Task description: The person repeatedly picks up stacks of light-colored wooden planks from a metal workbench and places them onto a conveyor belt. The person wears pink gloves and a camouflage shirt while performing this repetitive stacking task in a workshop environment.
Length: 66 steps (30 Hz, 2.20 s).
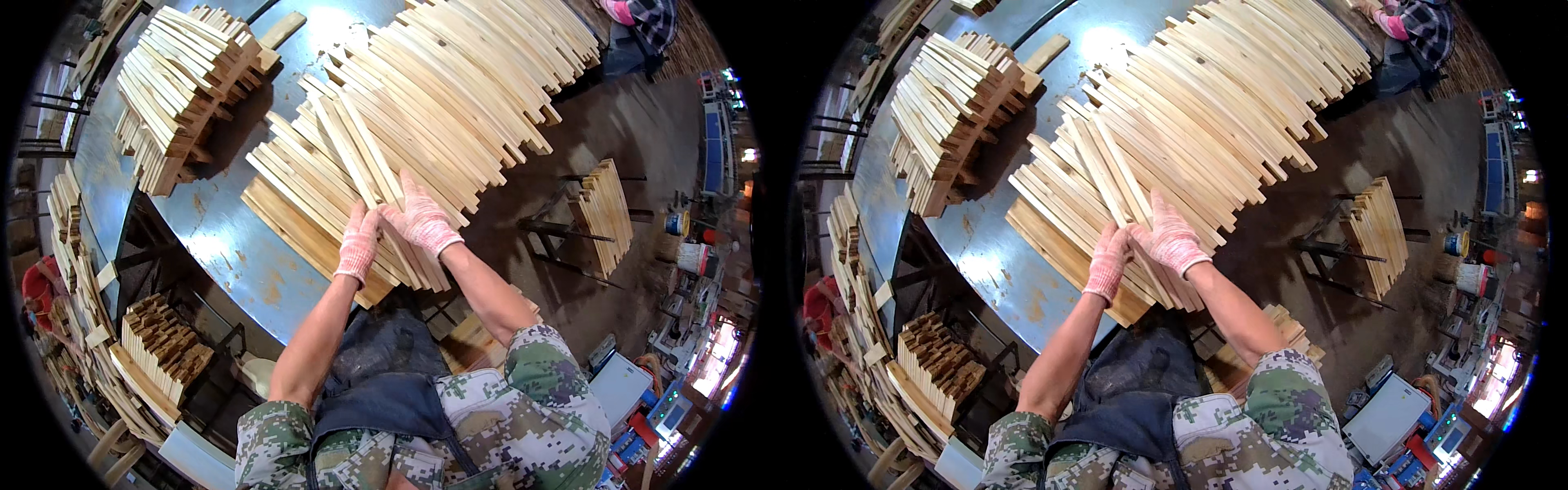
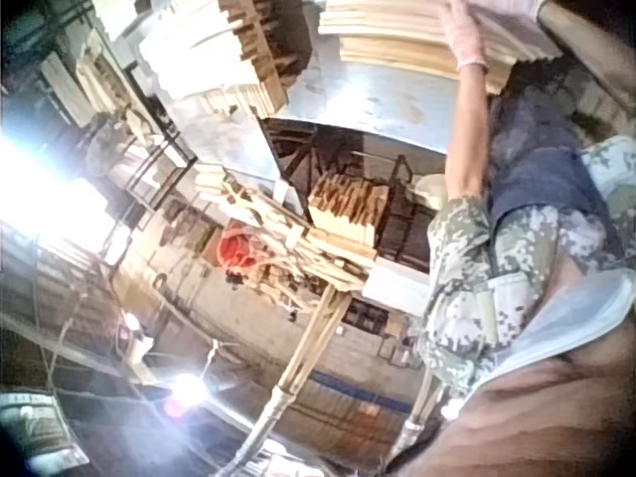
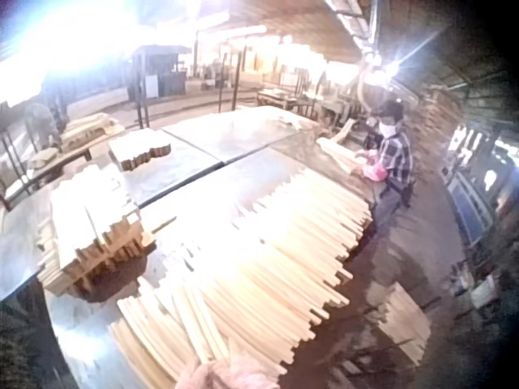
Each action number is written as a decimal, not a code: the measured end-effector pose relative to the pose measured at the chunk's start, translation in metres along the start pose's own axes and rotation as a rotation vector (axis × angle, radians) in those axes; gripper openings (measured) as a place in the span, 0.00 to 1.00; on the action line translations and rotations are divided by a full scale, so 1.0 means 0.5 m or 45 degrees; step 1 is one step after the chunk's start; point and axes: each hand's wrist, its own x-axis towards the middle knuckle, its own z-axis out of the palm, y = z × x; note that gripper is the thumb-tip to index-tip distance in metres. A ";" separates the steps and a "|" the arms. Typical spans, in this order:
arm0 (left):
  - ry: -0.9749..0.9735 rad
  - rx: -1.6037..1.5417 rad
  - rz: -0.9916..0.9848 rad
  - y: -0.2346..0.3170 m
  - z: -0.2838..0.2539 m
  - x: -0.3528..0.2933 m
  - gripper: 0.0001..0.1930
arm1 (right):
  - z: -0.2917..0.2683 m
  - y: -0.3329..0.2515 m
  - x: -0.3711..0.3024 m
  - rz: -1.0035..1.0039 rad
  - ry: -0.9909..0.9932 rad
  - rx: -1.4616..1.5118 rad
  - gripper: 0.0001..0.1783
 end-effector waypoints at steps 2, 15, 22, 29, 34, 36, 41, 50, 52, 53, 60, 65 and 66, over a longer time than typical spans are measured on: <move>-0.210 0.366 -0.014 0.018 -0.023 -0.025 0.25 | 0.032 -0.040 0.000 -0.136 0.194 -0.008 0.61; -0.542 0.326 -0.189 -0.115 -0.355 -0.254 0.28 | 0.053 -0.046 -0.346 0.231 0.331 0.362 0.68; -0.655 0.383 -0.373 -0.236 -0.534 -0.316 0.30 | 0.142 0.126 -0.875 0.259 1.116 0.918 0.66; -0.679 0.470 -0.343 -0.278 -0.501 -0.381 0.29 | 0.275 0.458 -1.127 0.987 1.367 0.553 0.67; -0.598 0.590 -0.365 -0.275 -0.396 -0.436 0.30 | 0.338 0.654 -1.149 1.441 1.094 0.583 0.69; -0.587 0.508 -0.436 -0.297 -0.403 -0.445 0.28 | 0.383 0.718 -1.117 1.483 1.041 0.554 0.70; -0.520 0.607 -0.506 -0.370 -0.369 -0.464 0.25 | 0.389 0.801 -0.949 1.244 0.945 0.683 0.61; -0.315 0.733 -0.476 -0.395 -0.351 -0.440 0.31 | 0.364 0.813 -0.840 1.696 0.655 0.554 0.51; -0.246 0.706 -0.438 -0.423 -0.360 -0.395 0.31 | 0.330 0.812 -0.797 1.533 0.907 0.510 0.48; -0.209 0.700 -0.437 -0.416 -0.358 -0.382 0.32 | 0.314 0.806 -0.787 1.384 1.026 0.507 0.47; -0.003 0.150 -0.418 -0.415 -0.360 -0.158 0.12 | 0.238 0.742 -0.524 0.360 1.118 0.860 0.32; 0.092 -0.184 -0.369 -0.371 -0.285 -0.025 0.18 | 0.164 0.527 -0.277 0.129 0.725 1.285 0.47; 0.137 -0.143 -0.350 -0.374 -0.274 0.010 0.26 | 0.143 0.515 -0.219 0.114 0.673 1.385 0.48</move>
